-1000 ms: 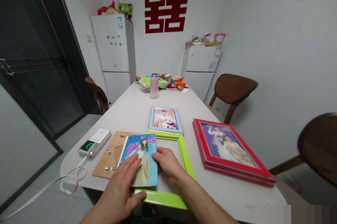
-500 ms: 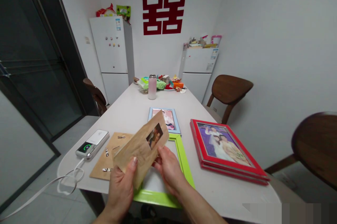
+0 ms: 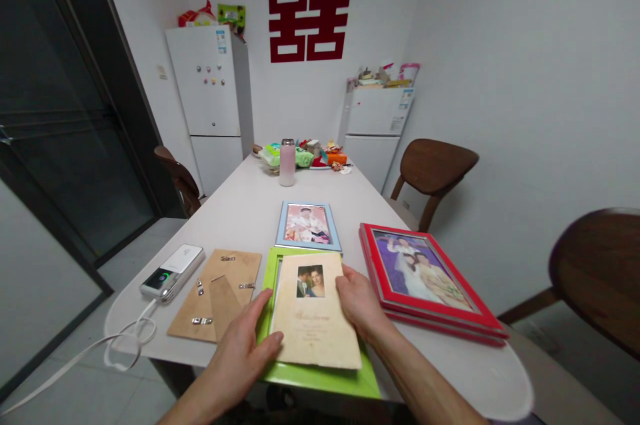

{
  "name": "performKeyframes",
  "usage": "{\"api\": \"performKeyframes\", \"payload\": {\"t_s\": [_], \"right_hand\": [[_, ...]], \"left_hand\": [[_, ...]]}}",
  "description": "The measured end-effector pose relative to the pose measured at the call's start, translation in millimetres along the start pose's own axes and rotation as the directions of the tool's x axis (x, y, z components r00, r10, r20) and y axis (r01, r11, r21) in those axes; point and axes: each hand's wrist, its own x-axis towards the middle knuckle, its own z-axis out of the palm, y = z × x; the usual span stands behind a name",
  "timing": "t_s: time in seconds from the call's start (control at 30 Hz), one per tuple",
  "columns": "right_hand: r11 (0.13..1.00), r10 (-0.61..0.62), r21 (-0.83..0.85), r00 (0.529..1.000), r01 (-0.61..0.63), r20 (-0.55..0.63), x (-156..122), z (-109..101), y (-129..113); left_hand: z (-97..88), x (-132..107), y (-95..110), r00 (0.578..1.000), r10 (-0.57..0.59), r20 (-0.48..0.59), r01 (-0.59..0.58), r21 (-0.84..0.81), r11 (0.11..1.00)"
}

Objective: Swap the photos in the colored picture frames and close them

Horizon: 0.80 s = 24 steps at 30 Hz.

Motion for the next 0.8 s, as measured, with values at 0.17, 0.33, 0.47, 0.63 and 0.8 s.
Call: {"api": "performKeyframes", "payload": {"t_s": [0.17, 0.33, 0.47, 0.63, 0.8], "right_hand": [[0.897, -0.165, -0.420, 0.986, 0.134, -0.038, 7, 3, 1], [0.525, -0.314, -0.826, 0.949, 0.205, 0.036, 7, -4, -4], [0.255, -0.294, -0.964, 0.956, 0.077, -0.002, 6, -5, -6], [0.318, -0.360, -0.910, 0.922, 0.266, 0.144, -10, 20, -14], [0.324, -0.409, -0.763, 0.810, 0.560, 0.420, -41, 89, -18]], "left_hand": [[5.9, -1, -7, 0.997, 0.063, 0.052, -0.069, 0.143, 0.987], [9.7, -2, -11, 0.989, 0.119, 0.083, -0.135, 0.220, 0.966], [-6.1, -6, -13, 0.986, 0.120, 0.116, -0.146, 0.254, 0.956], [-58.9, -16, -40, 0.998, 0.032, 0.055, -0.054, 0.467, 0.883], [-89.2, -23, -59, 0.983, -0.165, 0.076, 0.091, 0.582, 0.808]]}}
